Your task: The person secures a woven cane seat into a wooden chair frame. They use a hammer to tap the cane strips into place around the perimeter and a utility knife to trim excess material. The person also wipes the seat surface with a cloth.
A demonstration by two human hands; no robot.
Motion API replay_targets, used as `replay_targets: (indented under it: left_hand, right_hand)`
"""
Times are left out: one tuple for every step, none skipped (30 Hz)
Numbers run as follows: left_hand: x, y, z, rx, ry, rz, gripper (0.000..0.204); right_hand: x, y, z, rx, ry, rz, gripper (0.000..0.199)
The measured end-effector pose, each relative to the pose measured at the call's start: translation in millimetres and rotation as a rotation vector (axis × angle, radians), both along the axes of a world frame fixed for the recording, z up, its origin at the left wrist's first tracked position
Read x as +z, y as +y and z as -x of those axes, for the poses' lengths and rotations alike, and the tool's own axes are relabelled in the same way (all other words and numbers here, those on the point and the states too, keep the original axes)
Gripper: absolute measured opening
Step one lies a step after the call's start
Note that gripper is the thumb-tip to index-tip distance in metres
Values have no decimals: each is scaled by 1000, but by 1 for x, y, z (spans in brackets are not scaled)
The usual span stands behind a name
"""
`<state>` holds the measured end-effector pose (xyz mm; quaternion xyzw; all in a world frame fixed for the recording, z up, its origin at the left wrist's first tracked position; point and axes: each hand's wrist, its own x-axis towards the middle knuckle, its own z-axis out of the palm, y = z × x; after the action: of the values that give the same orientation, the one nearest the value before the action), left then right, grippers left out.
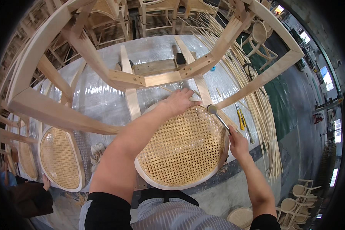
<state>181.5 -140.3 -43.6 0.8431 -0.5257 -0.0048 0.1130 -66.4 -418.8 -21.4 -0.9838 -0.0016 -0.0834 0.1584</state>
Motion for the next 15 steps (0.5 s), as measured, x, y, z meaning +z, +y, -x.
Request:
replay_targets:
  left_hand:
    - [-1,0,0,-7,-27,7,51]
    - [0,4,-5,16,-37,-4,52]
    - [-4,10,-4,34,-30,-24,52]
    - [-8,17,-4,52,-23,-44,53]
    - [-9,17,-4,60,-25,-18,54]
    - [-10,14,-3,58,-24,16,56]
    - [-10,10,-1,58,-23,50,57]
    - [-11,13,-2,74,0,40,58]
    - [-12,16,-2,91,24,31,60]
    - [-12,19,-2,108,47,22,61]
    - [-11,20,-1,117,72,28,61]
    - [-11,20,-1,125,97,33,60]
    - [-10,21,0,134,123,38,60]
    - [-9,18,1,132,137,55,57]
    - [-9,15,2,130,151,72,54]
  right_hand:
    - [-1,-3,-2,-8,-79,9,57]
    - [1,2,-12,12,-130,-32,57]
    - [3,11,-13,26,-165,-82,56]
    - [4,20,-17,40,-200,-133,56]
    - [2,20,-12,40,-220,-198,56]
    - [-1,11,-6,37,-152,-126,57]
    - [-2,1,-2,35,-84,-54,57]
    - [0,3,-8,54,-24,-1,58]
    - [1,6,-13,46,-72,-48,57]
    - [2,9,-16,38,-120,-95,57]
    - [2,12,-15,22,-157,-142,57]
    - [1,14,-15,37,-188,-170,56]
    - [0,17,-14,52,-220,-198,55]
    - [-1,13,-9,60,-254,-211,54]
    - [-1,5,-4,41,-149,-150,54]
